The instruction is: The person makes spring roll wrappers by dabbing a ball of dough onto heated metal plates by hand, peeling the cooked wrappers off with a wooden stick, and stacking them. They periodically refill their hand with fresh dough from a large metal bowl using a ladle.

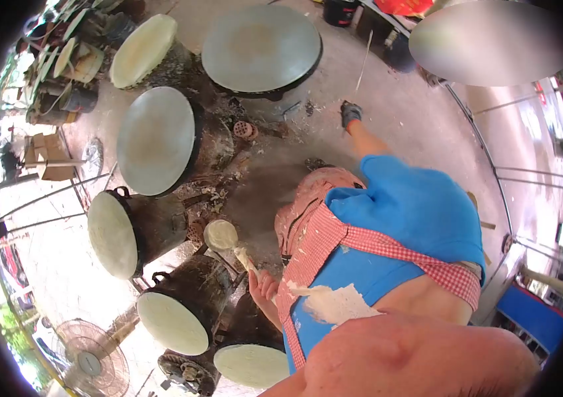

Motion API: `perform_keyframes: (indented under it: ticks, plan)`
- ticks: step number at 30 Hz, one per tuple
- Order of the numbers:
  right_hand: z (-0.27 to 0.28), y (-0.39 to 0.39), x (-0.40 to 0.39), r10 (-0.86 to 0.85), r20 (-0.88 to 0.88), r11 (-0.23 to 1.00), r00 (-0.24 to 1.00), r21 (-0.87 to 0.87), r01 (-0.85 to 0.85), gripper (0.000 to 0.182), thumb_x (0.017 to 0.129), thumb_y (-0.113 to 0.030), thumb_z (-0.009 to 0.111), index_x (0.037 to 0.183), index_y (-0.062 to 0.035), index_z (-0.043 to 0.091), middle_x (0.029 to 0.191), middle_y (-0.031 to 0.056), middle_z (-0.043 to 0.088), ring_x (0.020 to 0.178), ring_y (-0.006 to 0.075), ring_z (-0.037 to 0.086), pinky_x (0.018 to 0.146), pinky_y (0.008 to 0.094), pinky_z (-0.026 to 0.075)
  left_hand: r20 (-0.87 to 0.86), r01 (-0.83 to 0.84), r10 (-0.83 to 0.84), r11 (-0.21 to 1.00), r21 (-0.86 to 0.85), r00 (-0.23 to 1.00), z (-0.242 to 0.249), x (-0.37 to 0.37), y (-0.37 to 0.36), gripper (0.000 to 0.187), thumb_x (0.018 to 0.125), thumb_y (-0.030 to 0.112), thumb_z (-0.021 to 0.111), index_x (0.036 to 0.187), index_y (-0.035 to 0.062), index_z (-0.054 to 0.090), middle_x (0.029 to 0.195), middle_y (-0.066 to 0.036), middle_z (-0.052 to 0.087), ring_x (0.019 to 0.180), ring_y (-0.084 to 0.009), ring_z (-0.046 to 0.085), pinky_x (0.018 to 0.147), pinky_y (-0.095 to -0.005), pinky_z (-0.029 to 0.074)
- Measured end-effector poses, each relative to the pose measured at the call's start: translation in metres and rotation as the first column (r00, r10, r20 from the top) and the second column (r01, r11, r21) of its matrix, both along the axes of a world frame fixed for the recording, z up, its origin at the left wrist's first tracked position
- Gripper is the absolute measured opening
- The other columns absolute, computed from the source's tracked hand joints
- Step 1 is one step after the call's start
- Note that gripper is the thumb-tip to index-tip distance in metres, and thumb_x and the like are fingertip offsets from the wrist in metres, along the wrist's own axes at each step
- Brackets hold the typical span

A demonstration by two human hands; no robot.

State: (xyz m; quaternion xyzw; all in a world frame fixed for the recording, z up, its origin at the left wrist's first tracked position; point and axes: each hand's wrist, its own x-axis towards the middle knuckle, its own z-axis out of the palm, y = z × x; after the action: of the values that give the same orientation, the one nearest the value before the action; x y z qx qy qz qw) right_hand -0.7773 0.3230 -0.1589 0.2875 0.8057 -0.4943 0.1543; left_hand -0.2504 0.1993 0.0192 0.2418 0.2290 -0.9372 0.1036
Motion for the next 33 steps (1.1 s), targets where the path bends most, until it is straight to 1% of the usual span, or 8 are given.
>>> perform_keyframes:
  ticks: [4, 7, 14, 17, 24, 25, 28, 33]
  plan:
    - [-0.008, -0.012, 0.03, 0.383, -0.281, 0.826, 0.88, -0.323, -0.462, 0.026, 0.077, -0.031, 0.054, 0.07, -0.0063, 0.057, 0.059, 0.009, 0.054, 0.047, 0.0213, 0.047, 0.043, 0.0344, 0.036, -0.098, -0.076, 0.081, 0.995, 0.058, 0.992, -0.007, -0.005, 0.004, 0.038, 0.088, 0.035, 0.038, 0.059, 0.0127, 0.031, 0.043, 0.004, 0.022, 0.035, -0.0058, 0.022, 0.034, -0.0196, 0.022]
    - [-0.006, -0.071, 0.055, 0.97, -0.209, 0.182, 0.122, 0.297, -0.937, 0.021, 0.08, -0.026, 0.054, 0.084, -0.0055, 0.057, 0.061, 0.0043, 0.054, 0.048, 0.0124, 0.045, 0.045, 0.0283, 0.037, -0.201, -0.232, 0.246, 0.969, 0.091, 0.948, -0.002, -0.017, 0.027, 0.042, 0.088, 0.041, 0.036, 0.06, 0.01, 0.03, 0.044, 0.001, 0.027, 0.035, -0.0105, 0.026, 0.034, -0.0216, 0.025]
    - [0.019, -0.231, 0.226, 0.515, -0.378, -0.744, -0.769, 0.248, -0.62, 0.05, 0.071, -0.038, 0.063, 0.108, -0.0057, 0.053, 0.09, 0.0154, 0.06, 0.076, 0.0298, 0.055, 0.071, 0.0343, 0.042, 0.525, -0.559, 0.574, 0.802, -0.208, 0.629, -0.012, -0.027, 0.108, 0.043, 0.086, 0.038, 0.042, 0.054, 0.0124, 0.029, 0.041, 0.003, 0.023, 0.03, -0.0077, 0.019, 0.028, -0.0199, 0.018]
    - [0.077, -0.296, 0.307, 0.279, 0.096, -0.948, -0.956, -0.129, -0.289, 0.047, 0.07, -0.039, 0.063, 0.101, -0.0036, 0.057, 0.092, 0.0162, 0.06, 0.079, 0.03, 0.057, 0.072, 0.036, 0.043, 0.543, -0.801, 0.768, 0.538, -0.261, 0.339, -0.008, -0.06, 0.139, 0.044, 0.085, 0.039, 0.044, 0.054, 0.0122, 0.03, 0.041, 0.003, 0.022, 0.031, -0.0071, 0.022, 0.028, -0.0198, 0.02]
    - [0.093, -0.264, 0.476, -0.571, 0.049, -0.793, -0.82, 0.226, 0.566, 0.036, 0.074, -0.038, 0.058, 0.093, -0.0071, 0.059, 0.084, 0.0178, 0.058, 0.079, 0.0336, 0.055, 0.068, 0.038, 0.042, 0.243, -0.825, 0.792, -0.561, -0.073, -0.56, 0.004, -0.157, 0.232, 0.014, 0.088, 0.027, 0.042, 0.084, 0.014, 0.043, 0.053, 0.001, 0.032, 0.035, -0.0063, 0.029, 0.026, -0.0187, 0.025]
    - [0.096, -0.242, 0.495, -0.63, -0.057, -0.761, -0.774, 0.244, 0.601, 0.034, 0.074, -0.036, 0.057, 0.094, -0.0079, 0.059, 0.084, 0.0171, 0.059, 0.078, 0.0335, 0.055, 0.068, 0.0379, 0.042, 0.1, -0.754, 0.758, -0.608, -0.248, -0.644, -0.01, -0.172, 0.25, 0.036, 0.089, 0.031, 0.039, 0.063, 0.0064, 0.033, 0.05, 0.001, 0.027, 0.037, -0.0082, 0.027, 0.03, -0.0217, 0.026]
    - [0.108, -0.15, 0.546, -0.762, -0.277, -0.647, -0.586, 0.296, 0.702, 0.03, 0.074, -0.034, 0.057, 0.092, -0.0095, 0.06, 0.083, 0.0154, 0.059, 0.078, 0.0329, 0.055, 0.068, 0.0375, 0.042, -0.045, -0.484, 0.59, -0.701, -0.524, -0.806, -0.019, -0.213, 0.311, 0.023, 0.089, 0.021, 0.039, 0.074, 0.0037, 0.038, 0.057, 0.0, 0.03, 0.042, -0.0083, 0.03, 0.03, -0.0187, 0.027]
    - [0.173, 0.036, 0.578, -0.975, -0.108, -0.22, -0.196, 0.614, 0.758, 0.025, 0.074, -0.028, 0.055, 0.086, -0.0075, 0.06, 0.079, 0.0142, 0.06, 0.076, 0.0307, 0.057, 0.068, 0.0366, 0.044, 0.33, -0.46, 0.335, -0.47, -0.753, -0.883, -0.031, -0.227, 0.412, 0.026, 0.084, 0.006, 0.044, 0.107, 0.0138, 0.033, 0.06, -0.001, 0.032, 0.04, -0.007, 0.03, 0.03, -0.0154, 0.024]
